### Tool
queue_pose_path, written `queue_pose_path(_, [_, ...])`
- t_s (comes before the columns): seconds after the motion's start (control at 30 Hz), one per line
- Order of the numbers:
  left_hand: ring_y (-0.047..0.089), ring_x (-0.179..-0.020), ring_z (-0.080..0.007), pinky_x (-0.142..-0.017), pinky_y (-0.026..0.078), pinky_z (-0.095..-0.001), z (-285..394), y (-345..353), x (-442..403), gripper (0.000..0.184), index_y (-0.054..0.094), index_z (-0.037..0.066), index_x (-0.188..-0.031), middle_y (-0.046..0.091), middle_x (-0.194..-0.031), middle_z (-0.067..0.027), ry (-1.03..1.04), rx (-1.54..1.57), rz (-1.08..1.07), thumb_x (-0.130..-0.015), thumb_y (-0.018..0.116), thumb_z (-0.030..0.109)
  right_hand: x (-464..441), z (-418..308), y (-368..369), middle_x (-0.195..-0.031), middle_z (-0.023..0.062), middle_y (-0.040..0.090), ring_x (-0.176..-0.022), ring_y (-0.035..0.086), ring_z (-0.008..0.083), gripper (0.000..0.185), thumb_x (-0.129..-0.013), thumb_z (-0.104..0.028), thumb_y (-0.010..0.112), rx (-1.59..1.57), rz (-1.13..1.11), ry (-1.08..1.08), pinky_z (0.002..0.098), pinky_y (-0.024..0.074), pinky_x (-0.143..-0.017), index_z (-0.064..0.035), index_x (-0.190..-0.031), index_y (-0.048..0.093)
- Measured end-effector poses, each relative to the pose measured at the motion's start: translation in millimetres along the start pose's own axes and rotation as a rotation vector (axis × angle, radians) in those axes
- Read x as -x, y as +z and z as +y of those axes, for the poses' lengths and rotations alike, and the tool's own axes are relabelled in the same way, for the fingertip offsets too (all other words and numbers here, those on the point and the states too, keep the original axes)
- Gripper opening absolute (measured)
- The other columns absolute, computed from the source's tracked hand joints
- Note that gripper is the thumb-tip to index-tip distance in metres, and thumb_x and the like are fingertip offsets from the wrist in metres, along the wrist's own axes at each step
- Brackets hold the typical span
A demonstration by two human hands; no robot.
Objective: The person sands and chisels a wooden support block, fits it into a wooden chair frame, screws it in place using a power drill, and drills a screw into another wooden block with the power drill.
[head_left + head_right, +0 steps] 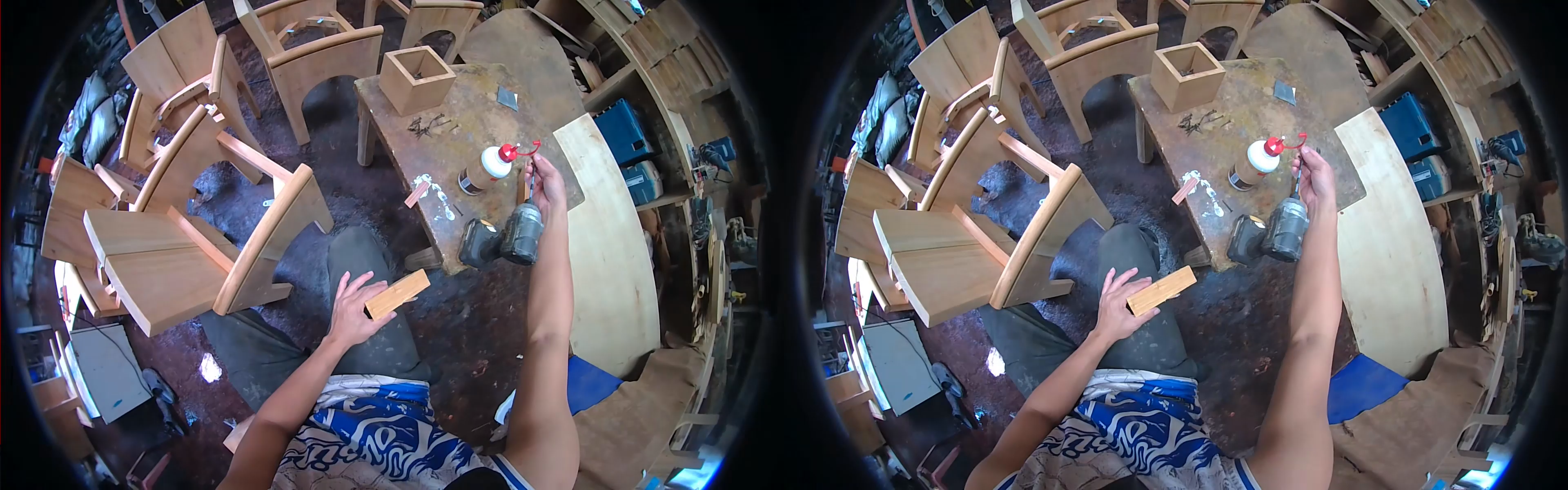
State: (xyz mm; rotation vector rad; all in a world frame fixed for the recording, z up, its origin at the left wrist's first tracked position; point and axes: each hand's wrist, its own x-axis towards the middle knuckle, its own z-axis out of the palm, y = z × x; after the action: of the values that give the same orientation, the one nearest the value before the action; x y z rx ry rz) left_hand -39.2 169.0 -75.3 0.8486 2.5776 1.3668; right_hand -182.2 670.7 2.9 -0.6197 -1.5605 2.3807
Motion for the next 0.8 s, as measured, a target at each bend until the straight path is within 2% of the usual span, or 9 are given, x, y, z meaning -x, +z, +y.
queue_pose_path(0.07, [0.055,-0.136,-0.0295,-0.123,0.023,-0.0584,1,-2,1,0.053,0.073,0.011,-0.119,0.073,-0.125,-0.0043,-0.008,-0.008,-0.008,-0.073,0.089,0.034,-3,2,-3,-0.085,0.0049,0.066,-0.071,0.067,0.0144,0.014,-0.105,-0.013,0.057,-0.084,-0.035,0.003,0.0286,0.0601,-0.063,-0.0014,-0.11,0.063])
queue_pose_path(0.3, [0.056,-0.135,-0.0297,-0.123,0.023,-0.0588,2,-2,0,0.054,0.073,0.011,-0.117,0.073,-0.125,-0.0046,-0.013,-0.003,-0.001,-0.071,0.09,0.033,-9,7,-8,-0.083,0.0048,0.065,-0.068,0.067,0.0144,0.016,-0.104,-0.012,0.057,-0.139,-0.039,0.015,0.0283,0.0597,-0.06,-0.0002,-0.113,0.063])
queue_pose_path(0.37, [0.056,-0.135,-0.0297,-0.123,0.022,-0.0586,3,-1,0,0.053,0.073,0.011,-0.117,0.073,-0.125,-0.0048,-0.015,0.002,0.001,-0.071,0.09,0.034,-9,7,-10,-0.083,0.0045,0.065,-0.069,0.067,0.0146,0.021,-0.104,-0.013,0.057,-0.159,-0.053,0.034,0.0281,0.0595,-0.061,0.001,-0.118,0.063])
queue_pose_path(0.6, [0.056,-0.135,-0.0298,-0.123,0.023,-0.0586,3,-1,1,0.054,0.073,0.011,-0.117,0.073,-0.125,-0.0049,-0.014,-0.008,0.001,-0.072,0.089,0.034,0,10,-13,-0.086,0.0048,0.066,-0.076,0.067,0.0147,0.024,-0.104,-0.014,0.058,-0.152,-0.108,0.042,0.0286,0.0599,-0.064,0.0012,-0.121,0.063])
queue_pose_path(0.67, [0.056,-0.136,-0.0297,-0.123,0.023,-0.0588,3,-1,0,0.054,0.074,0.011,-0.117,0.073,-0.125,-0.0048,-0.017,-0.007,0.001,-0.072,0.09,0.034,7,11,-16,-0.091,0.006,0.068,-0.079,0.068,0.0151,0.023,-0.103,-0.014,0.058,-0.239,-0.142,0.088,0.0284,0.0602,-0.067,-0.0001,-0.121,0.063])
queue_pose_path(0.8, [0.057,-0.135,-0.0287,-0.124,0.022,-0.0576,2,0,2,0.054,0.074,0.01,-0.118,0.074,-0.125,-0.0054,-0.027,-0.01,0.006,-0.072,0.09,0.033,33,25,-29,-0.099,0.0089,0.07,-0.083,0.07,0.0175,0.027,-0.103,-0.014,0.058,-0.216,-0.125,0.131,0.0286,0.0606,-0.072,0.0003,-0.126,0.062])
